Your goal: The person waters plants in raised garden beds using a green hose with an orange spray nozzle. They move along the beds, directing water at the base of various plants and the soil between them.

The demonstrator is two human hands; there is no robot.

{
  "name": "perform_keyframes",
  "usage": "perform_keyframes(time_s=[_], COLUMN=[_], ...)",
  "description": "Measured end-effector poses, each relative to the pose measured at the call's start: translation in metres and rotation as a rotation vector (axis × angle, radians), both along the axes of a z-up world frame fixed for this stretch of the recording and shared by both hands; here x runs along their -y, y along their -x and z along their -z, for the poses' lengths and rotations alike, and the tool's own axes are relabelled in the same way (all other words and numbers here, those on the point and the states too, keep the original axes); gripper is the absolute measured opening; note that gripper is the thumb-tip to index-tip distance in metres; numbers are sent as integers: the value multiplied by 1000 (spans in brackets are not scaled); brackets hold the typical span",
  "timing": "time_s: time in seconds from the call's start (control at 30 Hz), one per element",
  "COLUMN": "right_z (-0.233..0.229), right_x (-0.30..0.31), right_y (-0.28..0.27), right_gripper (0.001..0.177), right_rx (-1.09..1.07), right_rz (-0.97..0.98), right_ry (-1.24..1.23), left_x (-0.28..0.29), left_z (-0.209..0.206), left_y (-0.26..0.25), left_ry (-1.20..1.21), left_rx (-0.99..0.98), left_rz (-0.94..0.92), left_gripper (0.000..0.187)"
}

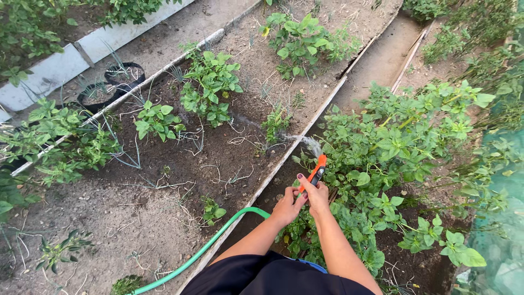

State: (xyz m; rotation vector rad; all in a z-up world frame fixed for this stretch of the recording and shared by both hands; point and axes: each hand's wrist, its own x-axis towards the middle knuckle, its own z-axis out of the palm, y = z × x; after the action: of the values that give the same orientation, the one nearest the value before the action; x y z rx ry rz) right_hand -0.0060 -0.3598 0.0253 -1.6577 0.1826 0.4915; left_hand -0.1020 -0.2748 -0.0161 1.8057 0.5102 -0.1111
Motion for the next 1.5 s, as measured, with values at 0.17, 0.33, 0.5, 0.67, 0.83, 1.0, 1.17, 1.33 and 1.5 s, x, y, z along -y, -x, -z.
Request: perform_keyframes(time_s=[0.17, 0.33, 0.5, 0.67, 0.83, 1.0, 1.17, 1.33, 1.5], right_z=[-3, -4, 0, -9, -30, -46, -54, -62, -70], right_x=[2, 5, 8, -4, -20, -28, -43, -75, -106], right_y=[7, 9, 11, 5, 3, -3, -8, -5, -6], right_gripper=[39, 40, 41, 42, 42, 43, 44, 43, 42], right_rx=[-108, -101, -103, -35, -79, -85, -131, -155, -158], right_rz=[-35, -118, -214, -263, -254, -322, -489, -628, -674], right_ry=[-51, -147, -263, -209, -184, -309, -324, -394, -447], left_x=[5, 7, 10, -1, -28, -53, -85, -123, -140], left_z=[6, -3, -6, -2, 7, 32, 65, 87, 84], left_y=[2, 1, 4, 8, 29, 64, 103, 152, 211], left_ry=[64, 38, 45, 80, 52, -182, -325, -496, -549], left_rx=[113, 78, 114, 184, -68, -215, -370, -485, -629], left_rz=[-38, -88, -165, -161, 56, 162, 111, -16, -228], left_gripper=[55, 52, 56, 72, 70, 46, 36, 28, 23])
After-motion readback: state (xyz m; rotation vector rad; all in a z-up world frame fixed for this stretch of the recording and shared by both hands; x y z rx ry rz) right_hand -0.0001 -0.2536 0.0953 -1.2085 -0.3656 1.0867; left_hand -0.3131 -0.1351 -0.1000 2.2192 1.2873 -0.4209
